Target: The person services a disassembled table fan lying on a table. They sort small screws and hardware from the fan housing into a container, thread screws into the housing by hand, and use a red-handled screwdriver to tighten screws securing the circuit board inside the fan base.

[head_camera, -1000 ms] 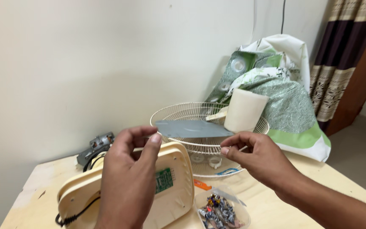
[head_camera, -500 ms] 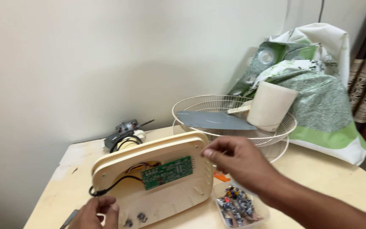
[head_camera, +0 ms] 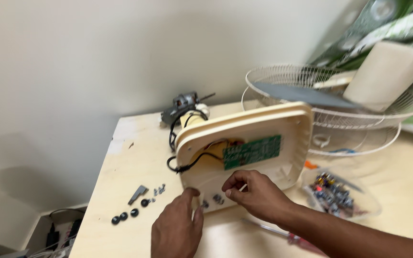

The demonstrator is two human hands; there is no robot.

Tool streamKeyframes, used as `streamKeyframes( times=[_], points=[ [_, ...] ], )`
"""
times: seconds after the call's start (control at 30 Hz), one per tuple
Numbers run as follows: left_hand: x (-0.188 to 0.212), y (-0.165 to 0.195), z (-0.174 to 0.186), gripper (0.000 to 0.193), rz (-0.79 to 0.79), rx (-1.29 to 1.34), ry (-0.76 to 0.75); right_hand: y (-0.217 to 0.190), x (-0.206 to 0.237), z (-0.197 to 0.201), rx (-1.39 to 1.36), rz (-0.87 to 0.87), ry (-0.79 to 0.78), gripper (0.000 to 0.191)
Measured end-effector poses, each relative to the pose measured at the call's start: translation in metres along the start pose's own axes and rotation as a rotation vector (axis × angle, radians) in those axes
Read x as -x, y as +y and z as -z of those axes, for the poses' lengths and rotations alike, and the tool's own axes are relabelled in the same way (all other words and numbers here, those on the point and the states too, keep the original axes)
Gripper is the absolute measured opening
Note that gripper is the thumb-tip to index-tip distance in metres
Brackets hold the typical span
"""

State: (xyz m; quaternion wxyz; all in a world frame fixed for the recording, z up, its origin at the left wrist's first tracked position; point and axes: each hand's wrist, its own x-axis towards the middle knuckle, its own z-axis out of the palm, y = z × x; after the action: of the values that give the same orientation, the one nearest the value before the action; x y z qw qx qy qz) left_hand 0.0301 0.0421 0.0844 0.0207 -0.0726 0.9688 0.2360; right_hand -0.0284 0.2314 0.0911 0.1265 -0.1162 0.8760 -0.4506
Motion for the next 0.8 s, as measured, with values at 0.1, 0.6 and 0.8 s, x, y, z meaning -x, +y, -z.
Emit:
streamKeyframes(
  times=[0.1,0.6,0.8],
  points=[
    [-0.001,-0.020,0.007,0.035,-0.092,0.062,-0.039,0.001,-0.011,-0.037,-0.067,-0.125,-0.017,0.025],
    [-0.018,-0.084,0.017,0.034,-0.325,0.283,-0.042,-0.002,-0.042,-0.116,0.219,-0.100,0.228,0.031],
    [-0.015,-0.079,0.022,0.033,-0.311,0.364,0.044,-0.001,-0.029,-0.105,0.188,-0.176,0.248,0.031]
  ],
)
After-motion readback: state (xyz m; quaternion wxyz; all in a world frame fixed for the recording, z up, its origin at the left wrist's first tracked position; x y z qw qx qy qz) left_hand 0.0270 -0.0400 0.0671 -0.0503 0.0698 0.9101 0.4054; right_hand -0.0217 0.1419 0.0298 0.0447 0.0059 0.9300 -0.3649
